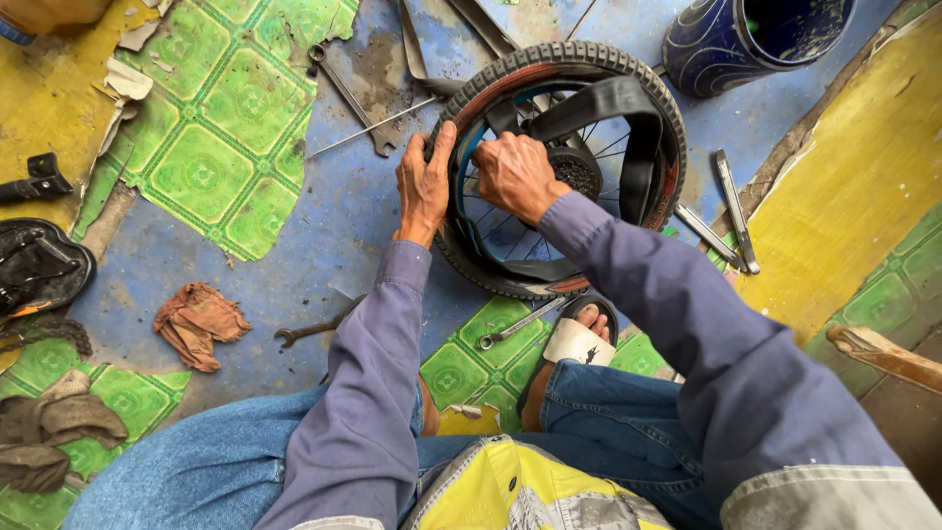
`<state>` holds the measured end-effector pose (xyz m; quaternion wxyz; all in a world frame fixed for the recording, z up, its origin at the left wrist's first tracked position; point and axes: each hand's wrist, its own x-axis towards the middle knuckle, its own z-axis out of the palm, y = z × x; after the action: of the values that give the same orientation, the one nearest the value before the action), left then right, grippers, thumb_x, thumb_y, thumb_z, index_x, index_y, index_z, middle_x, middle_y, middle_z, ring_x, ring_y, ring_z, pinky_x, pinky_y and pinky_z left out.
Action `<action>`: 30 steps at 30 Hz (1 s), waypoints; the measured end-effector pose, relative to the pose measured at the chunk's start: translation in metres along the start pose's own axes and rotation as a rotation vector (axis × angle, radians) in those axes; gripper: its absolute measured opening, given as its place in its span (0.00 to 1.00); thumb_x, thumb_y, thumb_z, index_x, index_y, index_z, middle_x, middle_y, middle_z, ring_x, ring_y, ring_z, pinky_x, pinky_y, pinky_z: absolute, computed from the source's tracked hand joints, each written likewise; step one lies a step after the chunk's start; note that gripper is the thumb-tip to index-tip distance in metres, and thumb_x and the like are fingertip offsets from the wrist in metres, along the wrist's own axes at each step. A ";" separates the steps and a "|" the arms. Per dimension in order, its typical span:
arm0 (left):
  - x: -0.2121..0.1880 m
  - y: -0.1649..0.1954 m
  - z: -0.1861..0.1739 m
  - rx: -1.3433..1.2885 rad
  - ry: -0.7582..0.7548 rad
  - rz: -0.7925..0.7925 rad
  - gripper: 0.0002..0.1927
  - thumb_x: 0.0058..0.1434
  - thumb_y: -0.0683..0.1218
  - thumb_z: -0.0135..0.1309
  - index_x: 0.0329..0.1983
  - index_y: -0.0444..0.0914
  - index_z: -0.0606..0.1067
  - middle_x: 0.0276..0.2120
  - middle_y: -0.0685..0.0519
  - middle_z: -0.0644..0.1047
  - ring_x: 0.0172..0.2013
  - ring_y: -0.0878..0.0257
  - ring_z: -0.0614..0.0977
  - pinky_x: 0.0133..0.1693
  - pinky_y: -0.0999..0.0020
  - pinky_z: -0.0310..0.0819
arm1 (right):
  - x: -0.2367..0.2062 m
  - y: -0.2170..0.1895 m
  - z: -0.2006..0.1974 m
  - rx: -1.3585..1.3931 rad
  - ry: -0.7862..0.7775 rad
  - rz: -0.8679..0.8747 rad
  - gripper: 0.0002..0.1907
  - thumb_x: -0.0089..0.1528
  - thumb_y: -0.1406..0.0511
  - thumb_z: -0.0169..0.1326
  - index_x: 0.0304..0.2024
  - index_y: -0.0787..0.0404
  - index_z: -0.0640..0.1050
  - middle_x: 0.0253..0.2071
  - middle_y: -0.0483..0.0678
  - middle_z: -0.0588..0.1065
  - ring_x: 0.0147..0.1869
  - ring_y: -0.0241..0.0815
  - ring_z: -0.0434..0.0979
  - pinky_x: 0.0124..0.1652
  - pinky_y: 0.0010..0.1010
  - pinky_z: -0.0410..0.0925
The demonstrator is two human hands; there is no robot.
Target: The person sits on the floor repairing a bicycle wheel. They pull the inner tube out from the rim, work the tube and tire bead around the wheel by hand, and use tire levers lying nearby while pressing the tire back onto the rim.
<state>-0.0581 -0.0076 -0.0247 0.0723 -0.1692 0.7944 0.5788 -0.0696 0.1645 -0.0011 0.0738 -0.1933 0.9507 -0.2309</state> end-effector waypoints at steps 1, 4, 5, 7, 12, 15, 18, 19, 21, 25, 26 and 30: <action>0.001 0.002 0.000 -0.003 -0.008 0.002 0.34 0.65 0.69 0.50 0.41 0.31 0.75 0.34 0.39 0.79 0.37 0.50 0.79 0.43 0.57 0.72 | 0.001 0.001 0.001 -0.010 0.051 -0.042 0.06 0.52 0.66 0.55 0.29 0.59 0.82 0.27 0.64 0.77 0.29 0.64 0.79 0.30 0.53 0.71; 0.003 0.003 -0.003 0.048 -0.077 -0.022 0.36 0.62 0.71 0.50 0.42 0.32 0.77 0.35 0.38 0.80 0.37 0.48 0.80 0.44 0.57 0.73 | 0.004 -0.002 0.001 -0.078 0.044 -0.054 0.05 0.55 0.66 0.56 0.25 0.61 0.76 0.28 0.63 0.76 0.28 0.64 0.78 0.27 0.52 0.69; 0.007 0.002 -0.004 0.074 -0.108 -0.027 0.36 0.61 0.71 0.50 0.42 0.32 0.78 0.35 0.38 0.81 0.38 0.48 0.80 0.44 0.56 0.73 | 0.002 -0.003 -0.002 -0.076 0.011 -0.050 0.05 0.56 0.67 0.55 0.28 0.62 0.75 0.28 0.62 0.76 0.29 0.63 0.78 0.28 0.51 0.70; 0.010 -0.002 -0.005 0.084 -0.123 -0.014 0.37 0.60 0.72 0.50 0.46 0.33 0.78 0.38 0.38 0.81 0.40 0.48 0.81 0.45 0.56 0.73 | -0.009 -0.009 -0.009 -0.061 -0.072 -0.043 0.04 0.59 0.68 0.54 0.32 0.63 0.73 0.28 0.59 0.75 0.31 0.61 0.78 0.30 0.49 0.70; 0.006 -0.016 -0.006 0.011 -0.022 0.138 0.40 0.69 0.71 0.52 0.55 0.28 0.74 0.47 0.34 0.79 0.50 0.43 0.79 0.52 0.55 0.70 | -0.084 -0.022 -0.034 0.008 -0.269 -0.191 0.11 0.66 0.62 0.53 0.34 0.64 0.73 0.26 0.55 0.74 0.24 0.58 0.75 0.23 0.46 0.67; -0.009 -0.022 -0.010 -0.057 -0.030 -0.037 0.37 0.64 0.71 0.47 0.49 0.33 0.78 0.41 0.41 0.83 0.42 0.49 0.82 0.47 0.58 0.73 | -0.136 -0.022 -0.041 -0.075 -0.539 -0.069 0.18 0.63 0.55 0.57 0.42 0.63 0.73 0.33 0.55 0.75 0.34 0.56 0.77 0.31 0.47 0.70; -0.028 -0.028 -0.007 -0.086 0.081 -0.088 0.36 0.67 0.69 0.45 0.45 0.31 0.80 0.38 0.39 0.82 0.39 0.48 0.79 0.45 0.57 0.73 | -0.168 -0.008 -0.046 -0.138 -0.526 -0.148 0.25 0.59 0.54 0.59 0.51 0.63 0.73 0.38 0.55 0.74 0.43 0.52 0.75 0.38 0.45 0.67; -0.036 -0.031 -0.005 -0.108 0.120 -0.112 0.35 0.68 0.68 0.44 0.45 0.30 0.80 0.37 0.38 0.81 0.39 0.48 0.78 0.44 0.56 0.72 | -0.176 -0.001 -0.048 -0.168 -0.497 -0.176 0.26 0.58 0.54 0.59 0.52 0.62 0.73 0.40 0.53 0.74 0.46 0.50 0.73 0.40 0.44 0.65; -0.050 -0.039 0.002 -0.178 0.187 -0.090 0.35 0.70 0.67 0.44 0.47 0.29 0.78 0.39 0.39 0.80 0.40 0.49 0.77 0.44 0.57 0.71 | -0.183 0.012 -0.048 -0.194 -0.420 -0.196 0.24 0.57 0.54 0.58 0.51 0.60 0.73 0.41 0.52 0.73 0.48 0.48 0.71 0.43 0.44 0.61; -0.080 -0.055 0.014 -0.158 0.251 -0.005 0.31 0.72 0.64 0.43 0.52 0.30 0.73 0.44 0.40 0.78 0.43 0.48 0.78 0.48 0.58 0.70 | -0.181 0.040 -0.042 -0.221 -0.402 -0.233 0.10 0.61 0.58 0.55 0.42 0.54 0.74 0.37 0.47 0.73 0.48 0.45 0.72 0.51 0.49 0.58; -0.088 -0.058 0.012 -0.096 0.256 -0.004 0.29 0.73 0.62 0.43 0.53 0.30 0.71 0.44 0.40 0.76 0.44 0.47 0.77 0.49 0.57 0.69 | -0.178 0.047 -0.040 -0.236 -0.436 -0.259 0.06 0.62 0.61 0.53 0.41 0.53 0.74 0.35 0.45 0.73 0.48 0.44 0.73 0.53 0.50 0.58; -0.136 -0.067 -0.007 0.560 0.192 0.426 0.18 0.72 0.51 0.52 0.54 0.32 0.70 0.52 0.38 0.71 0.54 0.43 0.71 0.58 0.46 0.62 | -0.173 0.067 -0.036 -0.360 -0.530 -0.273 0.06 0.62 0.63 0.50 0.41 0.56 0.73 0.32 0.45 0.73 0.43 0.43 0.74 0.59 0.49 0.57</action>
<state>0.0926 -0.0072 -0.0402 -0.0814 -0.0274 0.9427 0.3225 0.0579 0.3029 0.0080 0.2512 -0.3819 0.8894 -0.0089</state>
